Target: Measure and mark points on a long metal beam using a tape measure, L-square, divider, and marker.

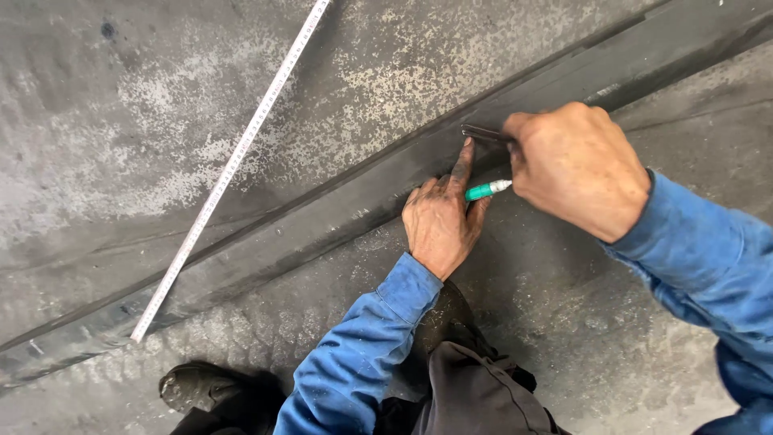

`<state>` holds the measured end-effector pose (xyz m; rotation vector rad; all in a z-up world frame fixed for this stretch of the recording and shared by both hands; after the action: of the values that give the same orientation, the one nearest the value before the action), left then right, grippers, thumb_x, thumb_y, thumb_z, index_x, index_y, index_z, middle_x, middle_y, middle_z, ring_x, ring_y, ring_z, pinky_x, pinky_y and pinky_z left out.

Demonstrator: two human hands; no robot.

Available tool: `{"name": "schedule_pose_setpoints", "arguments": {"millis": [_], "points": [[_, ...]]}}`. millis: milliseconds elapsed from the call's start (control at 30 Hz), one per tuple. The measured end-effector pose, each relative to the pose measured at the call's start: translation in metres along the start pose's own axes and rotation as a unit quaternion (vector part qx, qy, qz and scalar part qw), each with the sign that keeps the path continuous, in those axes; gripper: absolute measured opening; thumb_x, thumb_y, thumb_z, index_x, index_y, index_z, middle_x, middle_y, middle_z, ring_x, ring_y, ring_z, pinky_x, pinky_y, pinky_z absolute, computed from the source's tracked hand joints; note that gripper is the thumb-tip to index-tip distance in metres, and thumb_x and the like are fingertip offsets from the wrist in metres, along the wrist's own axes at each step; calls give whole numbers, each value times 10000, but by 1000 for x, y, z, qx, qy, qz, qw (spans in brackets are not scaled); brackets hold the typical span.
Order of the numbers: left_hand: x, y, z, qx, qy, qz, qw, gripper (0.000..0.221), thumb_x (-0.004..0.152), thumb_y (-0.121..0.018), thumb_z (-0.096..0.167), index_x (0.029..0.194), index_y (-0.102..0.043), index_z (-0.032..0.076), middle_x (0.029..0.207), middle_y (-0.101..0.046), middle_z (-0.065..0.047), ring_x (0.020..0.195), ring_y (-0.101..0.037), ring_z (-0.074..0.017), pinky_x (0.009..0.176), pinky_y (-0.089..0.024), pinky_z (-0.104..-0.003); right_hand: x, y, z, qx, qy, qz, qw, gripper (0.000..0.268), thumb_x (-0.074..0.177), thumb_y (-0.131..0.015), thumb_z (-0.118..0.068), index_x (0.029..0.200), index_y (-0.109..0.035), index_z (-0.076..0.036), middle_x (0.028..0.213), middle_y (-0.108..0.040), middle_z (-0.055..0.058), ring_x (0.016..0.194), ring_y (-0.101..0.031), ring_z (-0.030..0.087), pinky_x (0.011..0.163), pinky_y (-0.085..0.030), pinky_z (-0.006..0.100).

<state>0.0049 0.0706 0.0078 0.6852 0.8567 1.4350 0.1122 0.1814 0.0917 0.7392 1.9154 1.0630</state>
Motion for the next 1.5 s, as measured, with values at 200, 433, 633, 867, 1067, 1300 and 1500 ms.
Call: {"name": "schedule_pose_setpoints", "arguments": {"millis": [200,433,633,867,1067,1300,1500], "points": [[3,12,0,-97,22,63,993,579,803,-778,177,1358,-623,112,758,-685,-70,670,-625,-243,662,-516,-357,12,0,-22,-122,31,-36,991,128,832,-671,-165,864,-671,-41,749,-705,178,509,-681,393,465,-555,453],[16,32,-3,-199,84,129,968,203,863,-768,207,1040,-750,110,769,-663,-38,678,-625,-224,631,-503,-359,13,4,-7,50,-182,-114,975,197,860,-596,-30,983,-748,-3,705,-725,204,548,-663,372,570,-544,437],[29,15,-11,-209,60,126,968,375,746,-806,110,1115,-742,141,788,-657,-25,701,-622,-226,632,-502,-360,14,-3,-5,65,-202,-100,972,194,832,-619,-52,967,-748,0,666,-698,194,536,-632,350,544,-522,430],[34,-8,-18,-201,9,193,960,178,892,-773,278,1061,-742,232,758,-644,-7,800,-704,-248,736,-597,-377,17,-6,9,103,-292,-160,937,303,903,-594,-140,1141,-752,-37,509,-681,151,480,-710,271,531,-576,398],[32,-7,-14,-169,-1,182,969,216,864,-765,292,1072,-733,245,755,-625,25,805,-687,-199,726,-602,-349,-4,4,-4,105,-279,-173,939,410,881,-598,-134,1256,-687,6,624,-740,212,501,-710,290,565,-571,415],[35,18,-9,-209,-11,163,964,194,858,-777,136,1028,-753,46,788,-685,-60,614,-570,-209,608,-484,-337,-28,11,-14,-195,42,-116,973,494,855,-641,-107,1347,-602,-88,922,-545,61,525,-602,194,473,-557,325],[31,17,-19,-226,1,134,965,247,843,-797,112,1082,-758,64,784,-717,-47,604,-614,-168,640,-526,-309,-29,-3,-29,-402,189,-28,896,337,956,-529,-220,1262,-632,-125,1007,-572,42,640,-630,155,480,-528,265]]}}
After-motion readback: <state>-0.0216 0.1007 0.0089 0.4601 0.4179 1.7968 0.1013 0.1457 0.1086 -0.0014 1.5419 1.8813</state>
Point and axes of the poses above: each hand's wrist, its own x-axis towards the middle knuckle, its own y-axis out of the back of the hand, z = x × y, the point moved 6 cm from there along x, towards the middle knuckle
